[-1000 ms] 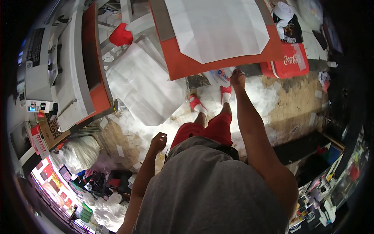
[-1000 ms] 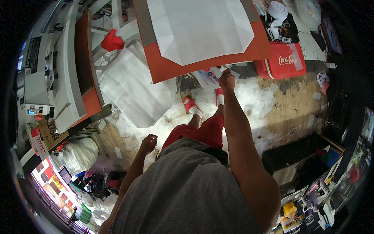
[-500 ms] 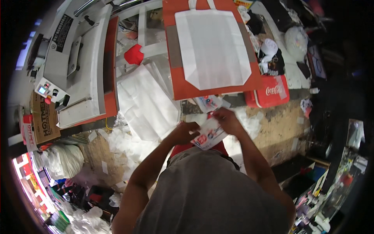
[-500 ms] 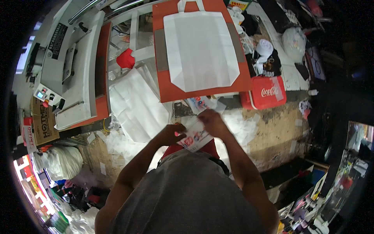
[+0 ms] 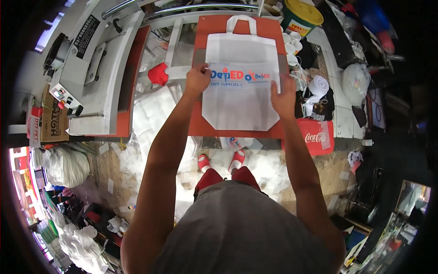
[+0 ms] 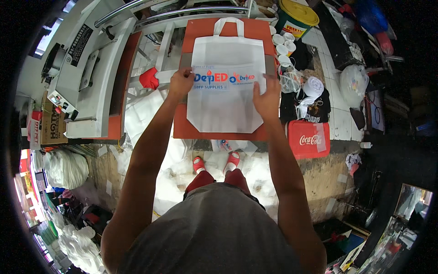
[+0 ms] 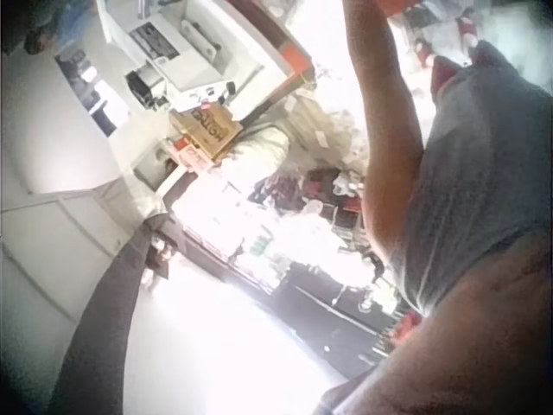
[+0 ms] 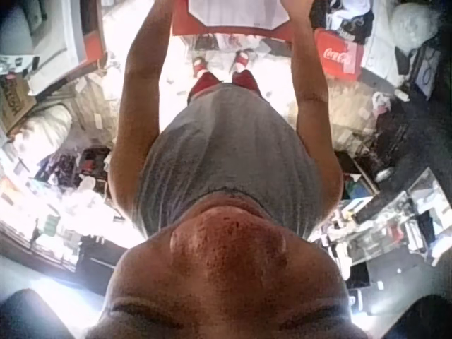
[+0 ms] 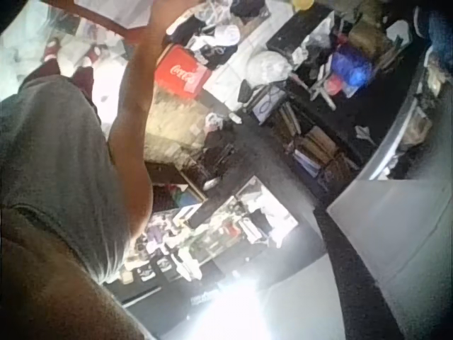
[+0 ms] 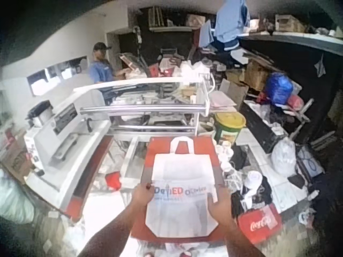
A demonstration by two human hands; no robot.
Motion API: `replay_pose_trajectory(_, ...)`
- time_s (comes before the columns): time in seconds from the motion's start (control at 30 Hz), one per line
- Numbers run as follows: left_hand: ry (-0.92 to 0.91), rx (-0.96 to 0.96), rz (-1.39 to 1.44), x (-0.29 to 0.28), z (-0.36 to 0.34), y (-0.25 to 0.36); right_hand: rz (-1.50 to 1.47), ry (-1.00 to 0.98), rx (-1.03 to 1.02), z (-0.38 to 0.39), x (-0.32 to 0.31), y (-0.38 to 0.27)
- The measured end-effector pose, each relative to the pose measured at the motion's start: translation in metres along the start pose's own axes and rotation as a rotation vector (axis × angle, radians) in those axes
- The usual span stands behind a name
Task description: The person places white tote bags one by one onto a heat press machine, aligns them, and operates the press to print a logo onto the bags.
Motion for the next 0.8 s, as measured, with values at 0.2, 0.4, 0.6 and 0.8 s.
replay_pose_trajectory(0.2,0.146,0.131,-0.124,0.006,-0.008,0.017,0.043,-0.326,-0.066,0.019,0.026,0.0)
replay_pose_trajectory(0.4,0.167,0.38,-0.248,0.014,0.068,0.008,0.129,-0.351,-0.053,0.031,0.034,0.011)
replay_pose_trajectory(0.6,0.176,0.41,-0.38,0.025,0.082,0.001,0.091,-0.265,-0.054,0.033,0.036,0.014)
replay_pose_trajectory(0.8,0.146,0.427,-0.416,0.024,0.082,0.0,0.115,-0.247,-0.074,0.032,0.036,0.012)
Point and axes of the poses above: each hand's wrist, its own z-axis away from the middle knuckle, its own x-axis out of the palm, y = z × x, the point moved 3 cm from there along -z, towards the middle knuckle, and after that the axes turned 5 degrees about -x, right-handed, at the moved point
